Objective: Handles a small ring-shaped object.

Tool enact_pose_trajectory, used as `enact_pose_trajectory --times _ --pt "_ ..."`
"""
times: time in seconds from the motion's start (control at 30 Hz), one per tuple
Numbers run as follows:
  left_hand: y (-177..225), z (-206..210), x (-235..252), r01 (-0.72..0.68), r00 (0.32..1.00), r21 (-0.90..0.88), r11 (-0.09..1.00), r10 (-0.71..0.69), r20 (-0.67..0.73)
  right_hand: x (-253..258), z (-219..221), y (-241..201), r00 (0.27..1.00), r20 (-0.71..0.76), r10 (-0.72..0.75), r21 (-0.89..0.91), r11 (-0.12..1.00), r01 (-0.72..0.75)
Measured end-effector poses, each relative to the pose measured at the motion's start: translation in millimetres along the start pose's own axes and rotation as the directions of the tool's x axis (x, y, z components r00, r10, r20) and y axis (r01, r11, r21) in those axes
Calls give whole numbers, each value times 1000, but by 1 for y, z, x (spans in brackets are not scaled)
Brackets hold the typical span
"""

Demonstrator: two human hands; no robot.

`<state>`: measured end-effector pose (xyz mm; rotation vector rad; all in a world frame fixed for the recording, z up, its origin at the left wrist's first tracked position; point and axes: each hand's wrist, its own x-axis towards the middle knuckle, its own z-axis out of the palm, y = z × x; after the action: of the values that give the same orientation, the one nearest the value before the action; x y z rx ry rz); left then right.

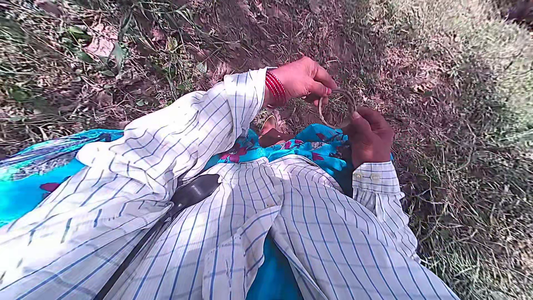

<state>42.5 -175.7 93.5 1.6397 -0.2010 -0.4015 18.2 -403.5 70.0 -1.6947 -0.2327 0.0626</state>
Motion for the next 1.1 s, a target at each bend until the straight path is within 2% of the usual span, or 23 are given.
enact_pose_trajectory --times 0.27,0.47,0.67,0.9,0.97,1.1 --pt "3 7 -3 -84 996 -50 995 85 21 -2 -9 3 995 31 -94 -13 995 94" --pt "-1 9 -1 -68 998 -58 996 67 -16 -3 -4 -4 999 3 -37 33 999 37" --pt "-2 10 -1 -86 996 -92 992 85 -18 -5 -5 -2 998 9 -62 40 997 62" --pt "-2 8 0 -168 985 75 983 170 -23 -7 -4 2 999 32 -26 19 1000 25" --pt "-2 9 0 -179 982 126 976 186 -41 -8 -4 6 998 22 -65 25 998 65" --pt "-4 10 3 -167 976 186 968 189 -109 -6 -6 14 961 62 -268 -74 960 272"
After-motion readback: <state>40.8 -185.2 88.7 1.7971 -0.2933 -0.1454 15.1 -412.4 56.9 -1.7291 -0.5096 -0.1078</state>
